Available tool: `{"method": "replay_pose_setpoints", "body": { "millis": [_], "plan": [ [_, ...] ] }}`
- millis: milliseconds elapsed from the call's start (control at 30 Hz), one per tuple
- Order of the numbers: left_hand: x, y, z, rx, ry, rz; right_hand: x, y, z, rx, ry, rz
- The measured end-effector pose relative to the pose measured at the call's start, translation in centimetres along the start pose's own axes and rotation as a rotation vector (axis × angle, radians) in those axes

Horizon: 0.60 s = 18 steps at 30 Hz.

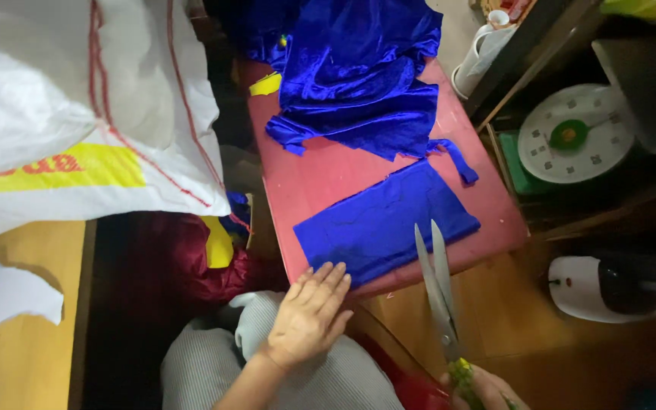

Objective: The person cuts a piece of blue fabric using scissors on a pink table. They then use a marker to trace a bird-shaped paper pattern onto the fabric.

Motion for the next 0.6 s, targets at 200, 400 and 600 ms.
{"method": "replay_pose_setpoints", "body": {
  "millis": [200, 400, 600],
  "plan": [
    [-1.5, -2.5, 0.2, 0.135, 0.049, -0.165, 0.0, -1.6, 2.0, 0.214, -0.028, -0.247],
    [-1.8, -3.2, 1.1, 0.230, -0.028, -0.227, -0.6, -4.6, 2.1, 0.725, -0.159, -0.480],
    [-2.8, -4.7, 0.7, 0.236, 0.007, -0.241, 1.6, -3.8, 4.1, 0.690, -0.231, -0.850]
  ]
}}
Point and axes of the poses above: each hand's wrist, its own x-axis towards the middle knuckle, its own y-axis out of the back of the hand, z = x × y, the point moved 7 cm from there along x, towards the middle knuckle, and after that the axes turned 3 degrees about -z, right-handed, at the moved point
